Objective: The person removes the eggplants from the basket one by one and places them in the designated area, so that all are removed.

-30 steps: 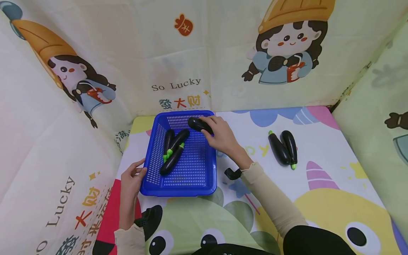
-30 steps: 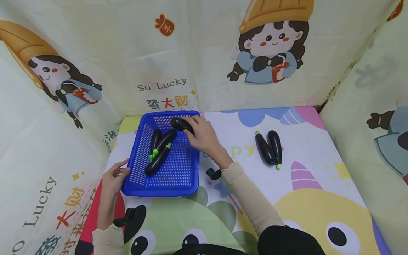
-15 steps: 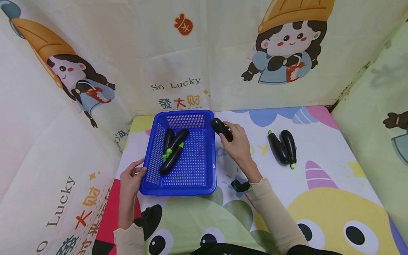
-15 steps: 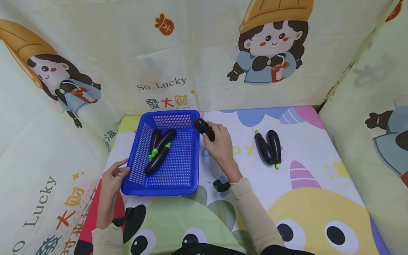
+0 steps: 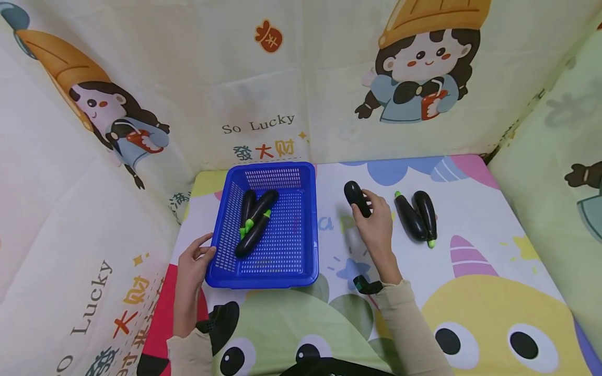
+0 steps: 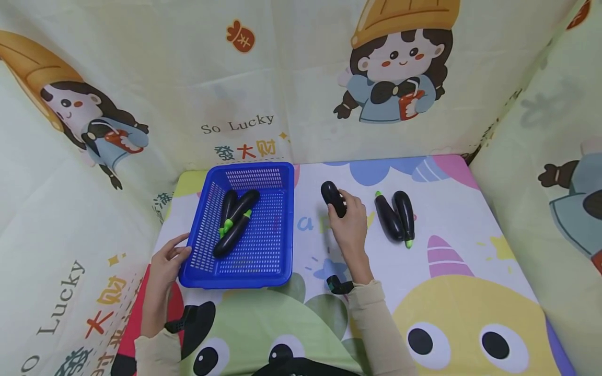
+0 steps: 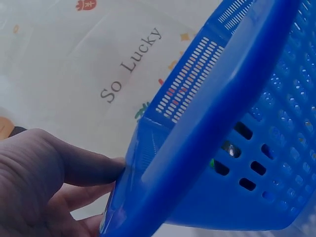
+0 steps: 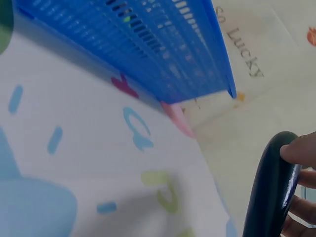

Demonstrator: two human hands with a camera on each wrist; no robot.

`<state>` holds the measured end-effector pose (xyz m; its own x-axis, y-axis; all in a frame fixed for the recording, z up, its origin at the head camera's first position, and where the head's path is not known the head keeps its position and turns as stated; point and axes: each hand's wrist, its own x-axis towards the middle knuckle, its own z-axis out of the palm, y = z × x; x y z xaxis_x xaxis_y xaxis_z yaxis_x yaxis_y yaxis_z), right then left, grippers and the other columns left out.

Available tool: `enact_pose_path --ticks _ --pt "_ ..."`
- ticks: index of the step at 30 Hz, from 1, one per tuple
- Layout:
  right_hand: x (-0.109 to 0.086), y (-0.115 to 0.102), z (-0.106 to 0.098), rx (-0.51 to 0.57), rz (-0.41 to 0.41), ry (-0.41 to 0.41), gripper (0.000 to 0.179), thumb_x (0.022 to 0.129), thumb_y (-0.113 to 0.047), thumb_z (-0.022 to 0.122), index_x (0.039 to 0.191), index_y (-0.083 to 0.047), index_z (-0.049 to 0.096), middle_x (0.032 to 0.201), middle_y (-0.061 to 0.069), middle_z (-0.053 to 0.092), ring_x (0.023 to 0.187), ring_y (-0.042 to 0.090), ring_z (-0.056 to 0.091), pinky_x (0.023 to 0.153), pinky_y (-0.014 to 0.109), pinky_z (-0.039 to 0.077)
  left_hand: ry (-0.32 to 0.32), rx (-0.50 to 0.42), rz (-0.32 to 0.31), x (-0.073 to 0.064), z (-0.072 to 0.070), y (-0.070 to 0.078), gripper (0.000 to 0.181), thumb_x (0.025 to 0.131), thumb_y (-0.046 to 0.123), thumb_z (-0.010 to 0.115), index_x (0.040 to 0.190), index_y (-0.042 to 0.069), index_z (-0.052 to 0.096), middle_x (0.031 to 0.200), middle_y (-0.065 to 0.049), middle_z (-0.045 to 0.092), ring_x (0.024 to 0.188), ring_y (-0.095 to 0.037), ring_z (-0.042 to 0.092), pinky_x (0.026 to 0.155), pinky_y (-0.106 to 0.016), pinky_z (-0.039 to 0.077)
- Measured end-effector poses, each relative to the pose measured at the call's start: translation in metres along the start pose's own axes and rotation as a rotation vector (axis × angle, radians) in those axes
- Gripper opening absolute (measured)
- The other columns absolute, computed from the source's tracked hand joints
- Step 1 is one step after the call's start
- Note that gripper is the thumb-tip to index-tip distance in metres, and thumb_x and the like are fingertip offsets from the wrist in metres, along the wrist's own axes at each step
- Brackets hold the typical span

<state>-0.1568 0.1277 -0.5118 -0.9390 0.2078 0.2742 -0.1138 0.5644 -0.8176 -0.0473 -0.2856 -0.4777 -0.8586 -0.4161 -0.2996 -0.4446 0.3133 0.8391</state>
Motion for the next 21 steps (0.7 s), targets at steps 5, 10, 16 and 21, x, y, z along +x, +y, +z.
enact_pose_path --ticks 5,10,16,21 --pt "0.000 0.017 -0.010 -0.024 0.059 0.021 0.048 0.093 -0.017 0.077 0.138 -0.008 0.065 0.122 0.021 0.069 0.106 0.040 0.065 0.091 0.053 0.050 -0.049 -0.030 -0.039 0.002 -0.003 -0.002 0.050 0.107 0.024 0.058 0.156 0.018 0.050 0.099 0.010 0.067 0.088 -0.003 0.066 0.078 -0.012 0.053" --pt "-0.002 0.032 -0.017 -0.078 0.118 0.040 0.046 0.095 -0.021 0.076 0.138 -0.007 0.065 0.125 0.020 0.069 0.106 0.039 0.065 0.090 0.055 0.051 -0.090 -0.054 -0.093 0.005 -0.006 -0.004 0.054 0.107 0.028 0.059 0.158 0.014 0.047 0.100 0.015 0.067 0.090 -0.004 0.065 0.079 -0.015 0.052" --pt "-0.004 0.040 -0.022 -0.150 0.150 0.070 0.046 0.095 -0.024 0.076 0.136 -0.006 0.065 0.125 0.021 0.068 0.111 0.042 0.063 0.092 0.058 0.049 -0.100 -0.077 -0.102 0.006 -0.006 -0.005 0.054 0.107 0.028 0.060 0.156 0.011 0.048 0.095 0.019 0.066 0.087 -0.002 0.065 0.078 -0.016 0.053" --pt "-0.003 0.042 -0.024 -0.213 0.149 0.084 0.046 0.095 -0.026 0.077 0.134 -0.005 0.065 0.124 0.022 0.068 0.112 0.044 0.062 0.090 0.060 0.049 -0.099 -0.078 -0.104 0.006 -0.005 -0.007 0.054 0.106 0.029 0.060 0.156 0.011 0.048 0.097 0.018 0.066 0.088 -0.002 0.065 0.080 -0.016 0.052"
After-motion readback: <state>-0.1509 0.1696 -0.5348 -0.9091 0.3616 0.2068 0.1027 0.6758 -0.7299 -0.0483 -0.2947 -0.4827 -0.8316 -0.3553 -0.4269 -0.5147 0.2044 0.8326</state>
